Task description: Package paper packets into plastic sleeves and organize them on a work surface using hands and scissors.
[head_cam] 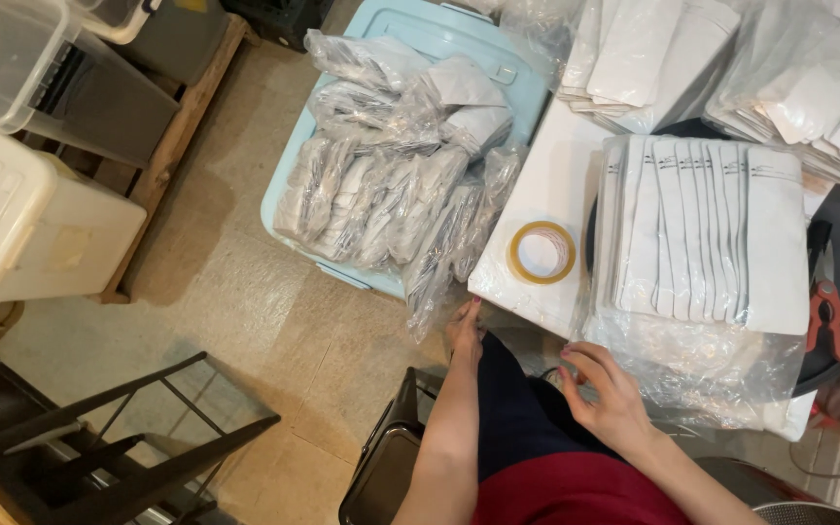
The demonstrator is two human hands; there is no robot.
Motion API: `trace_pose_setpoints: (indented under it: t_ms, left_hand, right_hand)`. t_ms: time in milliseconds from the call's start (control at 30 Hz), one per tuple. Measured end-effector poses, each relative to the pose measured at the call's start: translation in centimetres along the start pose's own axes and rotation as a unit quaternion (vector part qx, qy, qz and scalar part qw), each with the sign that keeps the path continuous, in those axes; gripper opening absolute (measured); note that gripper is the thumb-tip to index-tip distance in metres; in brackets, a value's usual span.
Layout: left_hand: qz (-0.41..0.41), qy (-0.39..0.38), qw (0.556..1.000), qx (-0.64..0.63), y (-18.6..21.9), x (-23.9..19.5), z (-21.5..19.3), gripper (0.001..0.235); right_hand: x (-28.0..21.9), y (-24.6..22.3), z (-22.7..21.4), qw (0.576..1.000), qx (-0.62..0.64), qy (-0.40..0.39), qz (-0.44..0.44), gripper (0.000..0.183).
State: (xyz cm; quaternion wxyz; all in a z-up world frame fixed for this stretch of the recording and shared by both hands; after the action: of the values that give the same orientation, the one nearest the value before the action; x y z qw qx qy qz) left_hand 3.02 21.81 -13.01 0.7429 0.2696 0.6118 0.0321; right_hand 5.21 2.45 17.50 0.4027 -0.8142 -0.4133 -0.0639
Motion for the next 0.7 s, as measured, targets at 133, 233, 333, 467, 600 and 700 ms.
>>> trace_pose_setpoints:
  t_ms: [133,233,333,467,600,700]
  left_hand:
    - [-0.015,0.021,0.999,-0.021,-2.1,3.6,-0.2,0.028]
    - [-0.041,-0.004,0.998,0.046,-2.9,5.3,-0.3,0.037]
    - [-0.089,-0.059,0.992,0.071,-4.4,6.8,-0.2,0.035]
    - [-0.120,0.017,0.988,0.097,-5.8,6.3,-1.6,0.032]
    - [-0.044,0.063,0.973,0.216,-7.5,4.1,-3.4,0.029]
    - [-0.090,-0.024,0.974,0.208,-7.1,-3.3,-2.6,0.018]
  right_hand:
    - [-1.7,0.7,-2.1,0.999,-0.033,0.005,-0.001,0.021]
    - [-2.6,0.8,-3.7,0.999,-0.051,0.008,0.016,0.018]
    - [-3.1,0.3,-5.2,0.998,-0.055,0.017,0.024,0.015]
    - [-5.0,0.3,-7.1,0.996,-0.087,0.019,-0.010,0.014]
    - [-8.0,1.3,-10.5,0.992,-0.111,0.057,0.005,0.012]
    - [-11.1,2.8,-12.6,0.988,-0.136,0.067,0.026,0.009]
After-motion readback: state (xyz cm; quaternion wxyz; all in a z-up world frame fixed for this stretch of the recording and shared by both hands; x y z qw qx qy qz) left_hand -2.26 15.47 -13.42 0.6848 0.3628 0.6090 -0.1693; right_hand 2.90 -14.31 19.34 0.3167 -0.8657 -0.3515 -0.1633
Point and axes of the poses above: each hand's wrist, its own x-axis towards the middle knuckle, its own z-axis out of the palm, y = z × x, the point moved 5 cm from there along x, towards the middle knuckle, and after that the axes turned 3 degrees about -z, right-handed, at the moved point
